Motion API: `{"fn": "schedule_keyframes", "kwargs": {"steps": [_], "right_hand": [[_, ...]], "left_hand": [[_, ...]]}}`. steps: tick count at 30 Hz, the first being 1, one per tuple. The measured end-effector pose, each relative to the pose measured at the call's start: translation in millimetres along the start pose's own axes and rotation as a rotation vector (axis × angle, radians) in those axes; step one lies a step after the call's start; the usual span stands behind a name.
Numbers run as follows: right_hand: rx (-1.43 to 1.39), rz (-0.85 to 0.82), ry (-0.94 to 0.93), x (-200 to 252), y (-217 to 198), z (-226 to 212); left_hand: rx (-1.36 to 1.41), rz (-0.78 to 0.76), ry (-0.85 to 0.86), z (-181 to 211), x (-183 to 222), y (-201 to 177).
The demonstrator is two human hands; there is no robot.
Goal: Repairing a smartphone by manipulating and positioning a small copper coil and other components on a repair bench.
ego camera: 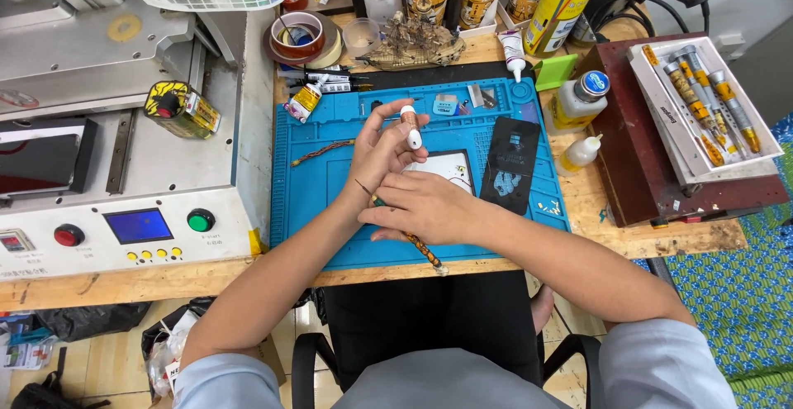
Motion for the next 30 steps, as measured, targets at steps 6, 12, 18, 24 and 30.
{"fn": "schedule_keyframes", "kwargs": {"steps": [6,12,18,24,30], "right_hand": [[-0.002,-0.007,0.003,1.4,2.9,1.2],[0.008,-0.011,0.008,0.3,-0.4,0.0],[-0.024,0.008,-0.031,1.3,-8.7,0.7],[-0.288,0.153,0.106,21.9,-104.0,-22.2],[-0.447,1.066,0.622,125.7,-109.5,-74.6]], "left_hand": [[-0.007,0.002,-0.004,2.0,0.0,1.4],[-0.015,0.001,-0.003,1.6,-0.3,-0.2],[-0.041,0.021,-0.004,9.5,1.8,8.3],[-0.083,0.112,0.009,30.8,1.2,26.0],[-0.044,0.178,-0.047,40.3,4.6,37.6]]}}
Point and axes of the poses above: each hand's wrist, its own x-axis away from the middle knuckle, its own y-axis out of the palm, z = x × y, the point moved 4 cm from there along -x, towards the middle knuckle, and after that the axes turned 14 degrees about -z, right-handed, at the moved point
